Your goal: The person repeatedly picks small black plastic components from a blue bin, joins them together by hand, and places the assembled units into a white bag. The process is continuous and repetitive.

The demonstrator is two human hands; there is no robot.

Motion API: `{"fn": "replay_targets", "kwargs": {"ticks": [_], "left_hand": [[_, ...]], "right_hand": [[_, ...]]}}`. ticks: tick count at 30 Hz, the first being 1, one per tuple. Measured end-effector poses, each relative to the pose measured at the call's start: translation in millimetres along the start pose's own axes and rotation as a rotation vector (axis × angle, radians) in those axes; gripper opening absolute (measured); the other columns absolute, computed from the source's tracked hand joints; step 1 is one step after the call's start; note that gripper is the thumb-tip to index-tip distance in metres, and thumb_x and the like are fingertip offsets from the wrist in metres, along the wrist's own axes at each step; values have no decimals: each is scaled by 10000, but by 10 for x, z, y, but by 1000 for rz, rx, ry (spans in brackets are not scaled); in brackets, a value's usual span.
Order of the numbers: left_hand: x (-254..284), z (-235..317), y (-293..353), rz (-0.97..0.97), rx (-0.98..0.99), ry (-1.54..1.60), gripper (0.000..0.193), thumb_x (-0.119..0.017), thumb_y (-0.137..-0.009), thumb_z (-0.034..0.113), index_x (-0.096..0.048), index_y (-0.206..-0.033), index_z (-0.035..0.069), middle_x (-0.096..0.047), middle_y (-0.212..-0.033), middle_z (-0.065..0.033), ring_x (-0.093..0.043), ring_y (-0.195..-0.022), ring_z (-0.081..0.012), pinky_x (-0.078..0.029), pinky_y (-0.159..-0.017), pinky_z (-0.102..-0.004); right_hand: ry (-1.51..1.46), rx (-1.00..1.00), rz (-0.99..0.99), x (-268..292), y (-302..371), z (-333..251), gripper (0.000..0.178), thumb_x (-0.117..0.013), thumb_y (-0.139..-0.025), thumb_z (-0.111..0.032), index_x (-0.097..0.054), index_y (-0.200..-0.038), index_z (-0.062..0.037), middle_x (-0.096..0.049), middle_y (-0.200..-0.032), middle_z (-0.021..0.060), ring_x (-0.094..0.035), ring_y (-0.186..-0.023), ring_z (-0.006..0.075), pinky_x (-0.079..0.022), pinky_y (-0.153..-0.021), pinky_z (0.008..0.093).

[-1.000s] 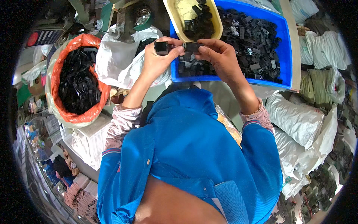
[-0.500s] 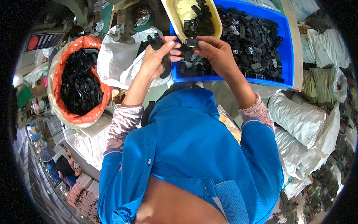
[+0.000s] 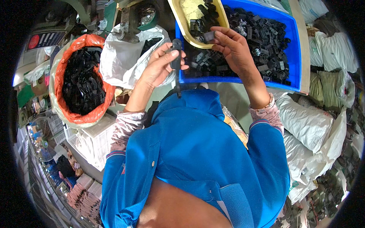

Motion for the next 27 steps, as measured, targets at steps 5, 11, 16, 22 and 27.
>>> {"fn": "replay_targets", "kwargs": {"ticks": [5,11,16,22,27], "left_hand": [[-108,-26,56,15,-83,-450,437,-678,-920,141,-516,-1313,41,-626,-1026,-43,-627,-911,-137,-552,-724,-271],[-179,-78,114,-43,-4,-418,454,-690,-905,131,-494,-1297,11,-644,-1155,-118,-661,-916,-128,-502,-606,-225],[-212,-126,122,-83,57,-417,390,-663,-927,161,-505,-1260,33,-649,-1181,-135,-670,-932,-153,-487,-528,-217],[-230,-119,146,-108,31,-314,384,-643,-929,137,-506,-1277,49,-614,-1242,-113,-672,-934,-194,-557,-625,-291],[-239,-85,149,-112,66,-295,421,-643,-927,125,-499,-1316,54,-616,-1243,-111,-677,-980,-228,-580,-680,-330]], "right_hand": [[67,22,2,-98,-51,-66,271,-660,-929,-165,-637,-1125,20,-670,-1002,84,-648,-894,144,-529,-823,289],[136,-9,-23,-124,-84,-36,258,-654,-930,-152,-645,-1124,18,-670,-990,62,-642,-879,132,-525,-814,276],[227,-21,-34,-236,-124,-11,230,-639,-940,-129,-661,-1119,14,-665,-967,32,-623,-836,96,-518,-787,245],[414,36,-44,-225,-137,-7,211,-649,-934,-136,-682,-1097,-7,-680,-924,17,-612,-792,72,-509,-758,226],[520,78,-78,-255,-135,-46,253,-681,-903,-170,-686,-1074,17,-690,-926,49,-616,-804,97,-504,-732,242]]}}
Point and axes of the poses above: each hand's wrist, its own y-axis away from the middle knuckle, its own x-axis out of the back of the hand, z = x × y, the point moved 5 cm from there along -y, towards the middle knuckle
